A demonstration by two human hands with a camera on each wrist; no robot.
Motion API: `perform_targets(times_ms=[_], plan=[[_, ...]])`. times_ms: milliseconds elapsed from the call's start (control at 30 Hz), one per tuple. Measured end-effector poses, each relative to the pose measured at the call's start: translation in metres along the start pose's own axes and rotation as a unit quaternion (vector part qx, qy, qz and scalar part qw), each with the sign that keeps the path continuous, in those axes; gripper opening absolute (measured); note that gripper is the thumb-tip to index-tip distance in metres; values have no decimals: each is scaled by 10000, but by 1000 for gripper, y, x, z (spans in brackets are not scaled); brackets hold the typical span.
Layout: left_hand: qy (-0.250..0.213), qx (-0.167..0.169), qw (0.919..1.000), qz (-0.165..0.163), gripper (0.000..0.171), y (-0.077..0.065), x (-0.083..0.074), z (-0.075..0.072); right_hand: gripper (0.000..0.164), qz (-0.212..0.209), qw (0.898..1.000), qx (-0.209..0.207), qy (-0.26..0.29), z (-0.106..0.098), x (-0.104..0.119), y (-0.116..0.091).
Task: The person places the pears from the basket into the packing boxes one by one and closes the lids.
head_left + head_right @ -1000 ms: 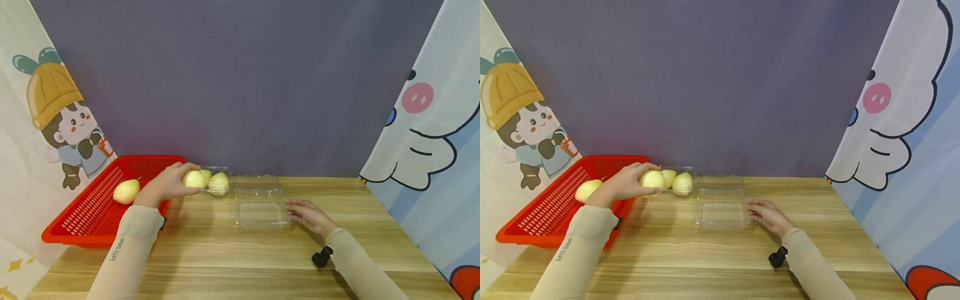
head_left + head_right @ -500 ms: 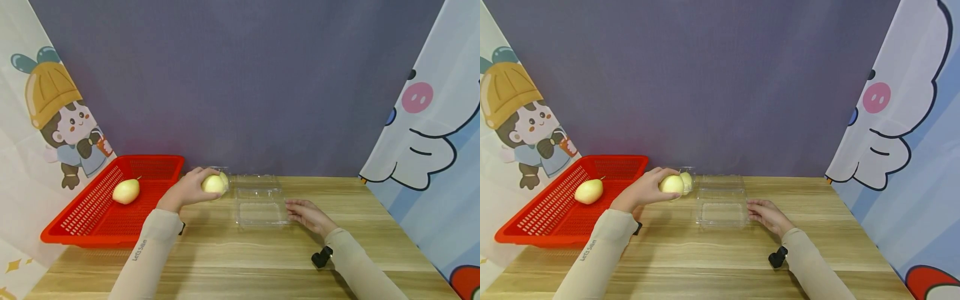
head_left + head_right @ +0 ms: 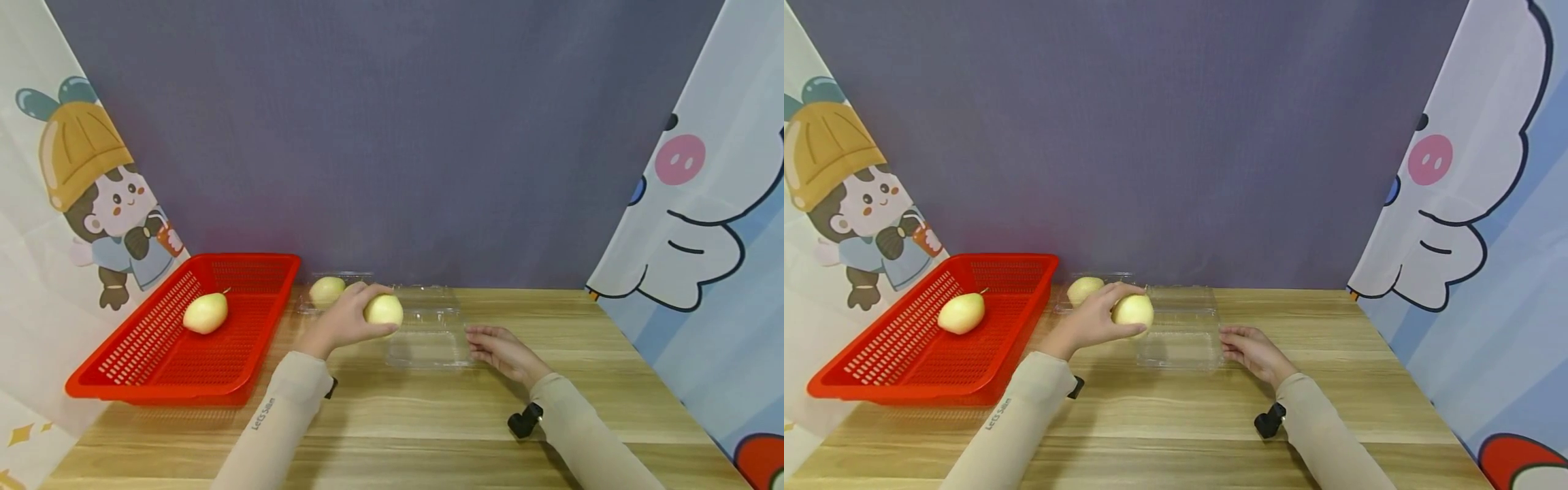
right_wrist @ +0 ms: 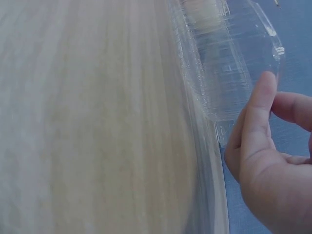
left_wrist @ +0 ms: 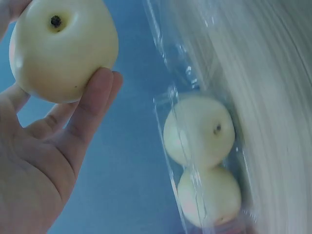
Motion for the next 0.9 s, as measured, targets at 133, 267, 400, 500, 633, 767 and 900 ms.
perform_targets(times_ms=[133,267,400,500,633,767,900], plan=[[-87,41,9999,-128,65,1,-4,12,49,11,10000,-16,2,0,-1,1],[-78,86,9998,-162,67,3,-9,27,50,22,10000,-47,-14,-1,-1,2],[-152,123,9997,-139,70,4,-16,43,52,12,10000,-43,-83,0,0,2],[-203,96,9995,-214,72,4,-21,54,52,8,9999,-8,-100,1,0,2],[-194,83,9991,-380,74,5,-26,67,52,-15,10000,26,-90,1,-1,2],[6,160,9989,-441,74,6,-31,78,53,-39,9999,40,-108,1,0,2],[19,269,9981,-545,71,7,-37,86,54,-19,9999,55,-119,0,0,2]])
Point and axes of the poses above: each hand's wrist, its own y-axis towards the middle knuckle, its own z-axis out of the palm, x = y × z, the point moved 4 cm from there along y, towards the middle knuckle, and after that the axes turned 12 degrees about -x, right-handed, at the moved point
